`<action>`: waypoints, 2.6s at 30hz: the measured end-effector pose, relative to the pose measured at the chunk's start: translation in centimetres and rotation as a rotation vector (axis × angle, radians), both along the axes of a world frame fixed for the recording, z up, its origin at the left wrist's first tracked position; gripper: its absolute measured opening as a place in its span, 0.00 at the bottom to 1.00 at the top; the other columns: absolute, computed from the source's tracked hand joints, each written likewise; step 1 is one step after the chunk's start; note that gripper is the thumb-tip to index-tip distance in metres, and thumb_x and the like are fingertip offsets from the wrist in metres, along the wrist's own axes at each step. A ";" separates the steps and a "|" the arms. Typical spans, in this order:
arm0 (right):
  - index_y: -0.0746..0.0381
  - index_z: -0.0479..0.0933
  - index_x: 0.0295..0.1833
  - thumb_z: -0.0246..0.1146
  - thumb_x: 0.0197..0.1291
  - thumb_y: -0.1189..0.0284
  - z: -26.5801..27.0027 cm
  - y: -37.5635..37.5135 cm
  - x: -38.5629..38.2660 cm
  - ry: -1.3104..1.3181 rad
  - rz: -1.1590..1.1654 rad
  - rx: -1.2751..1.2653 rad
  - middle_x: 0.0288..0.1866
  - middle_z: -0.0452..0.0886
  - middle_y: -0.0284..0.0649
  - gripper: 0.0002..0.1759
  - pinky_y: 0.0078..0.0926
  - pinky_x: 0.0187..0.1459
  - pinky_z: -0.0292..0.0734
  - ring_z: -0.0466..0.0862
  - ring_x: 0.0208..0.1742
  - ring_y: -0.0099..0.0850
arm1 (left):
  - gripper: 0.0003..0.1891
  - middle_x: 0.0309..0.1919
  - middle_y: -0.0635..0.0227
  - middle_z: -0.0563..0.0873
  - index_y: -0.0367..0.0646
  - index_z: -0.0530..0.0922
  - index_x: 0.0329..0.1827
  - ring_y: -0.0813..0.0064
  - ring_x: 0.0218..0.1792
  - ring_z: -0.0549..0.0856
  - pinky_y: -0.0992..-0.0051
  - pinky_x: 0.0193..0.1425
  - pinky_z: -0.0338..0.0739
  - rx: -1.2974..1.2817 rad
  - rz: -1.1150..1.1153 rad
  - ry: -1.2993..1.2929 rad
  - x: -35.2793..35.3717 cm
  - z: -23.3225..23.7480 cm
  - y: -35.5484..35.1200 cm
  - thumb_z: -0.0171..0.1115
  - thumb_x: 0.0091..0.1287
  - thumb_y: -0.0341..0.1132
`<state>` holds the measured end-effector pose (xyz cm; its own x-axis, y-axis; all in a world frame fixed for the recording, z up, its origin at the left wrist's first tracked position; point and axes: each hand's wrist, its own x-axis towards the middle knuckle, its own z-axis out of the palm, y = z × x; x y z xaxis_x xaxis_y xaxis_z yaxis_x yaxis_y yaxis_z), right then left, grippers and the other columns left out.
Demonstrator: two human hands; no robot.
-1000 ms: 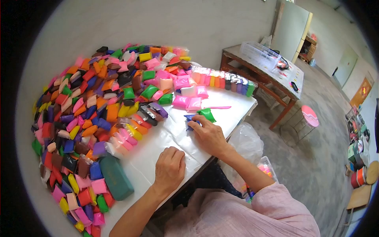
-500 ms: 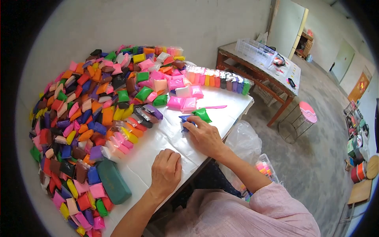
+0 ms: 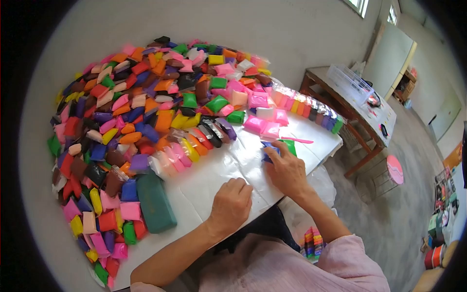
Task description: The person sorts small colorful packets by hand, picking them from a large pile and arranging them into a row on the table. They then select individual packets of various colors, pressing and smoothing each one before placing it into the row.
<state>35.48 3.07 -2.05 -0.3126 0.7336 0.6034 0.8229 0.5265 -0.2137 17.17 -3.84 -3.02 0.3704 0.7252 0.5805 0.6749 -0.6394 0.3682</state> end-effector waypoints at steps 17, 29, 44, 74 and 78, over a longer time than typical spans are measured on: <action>0.60 0.83 0.40 0.61 0.54 0.68 6.7 17.4 -8.8 0.037 0.291 -0.151 0.36 0.84 0.46 0.11 0.45 0.44 0.76 0.84 0.43 0.45 | 0.06 0.32 0.58 0.76 0.36 0.76 0.34 0.59 0.35 0.78 0.64 0.41 0.74 0.053 0.005 0.030 0.2 -0.5 0.2 0.62 0.54 0.23; 0.59 0.84 0.34 0.61 0.53 0.69 7.7 21.7 -20.9 -0.207 0.523 0.041 0.33 0.84 0.43 0.08 0.42 0.41 0.79 0.85 0.40 0.43 | 0.06 0.31 0.58 0.76 0.36 0.76 0.32 0.59 0.35 0.78 0.65 0.42 0.75 0.068 -0.012 0.012 0.2 -0.7 0.3 0.61 0.51 0.24; 0.60 0.83 0.33 0.63 0.56 0.64 5.3 23.3 -26.9 -0.445 0.281 0.512 0.35 0.83 0.45 0.11 0.41 0.38 0.78 0.85 0.38 0.40 | 0.09 0.37 0.57 0.76 0.36 0.75 0.38 0.59 0.43 0.78 0.65 0.49 0.74 0.010 -0.013 0.059 -0.1 -1.1 0.1 0.60 0.54 0.27; 0.65 0.81 0.43 0.57 0.64 0.71 1.5 6.6 -4.2 -0.038 0.544 -0.539 0.38 0.85 0.49 0.11 0.37 0.44 0.77 0.84 0.42 0.44 | 0.07 0.33 0.62 0.78 0.39 0.78 0.39 0.62 0.36 0.77 0.64 0.43 0.63 -0.116 0.294 -0.220 -0.9 -0.6 0.6 0.61 0.65 0.33; 0.67 0.80 0.50 0.61 0.63 0.71 3.1 5.4 -3.0 0.073 0.548 -0.705 0.39 0.85 0.48 0.13 0.34 0.45 0.79 0.85 0.41 0.40 | 0.05 0.33 0.62 0.79 0.39 0.78 0.37 0.61 0.35 0.77 0.64 0.43 0.63 -0.138 0.292 -0.190 -0.7 -0.3 0.5 0.60 0.65 0.32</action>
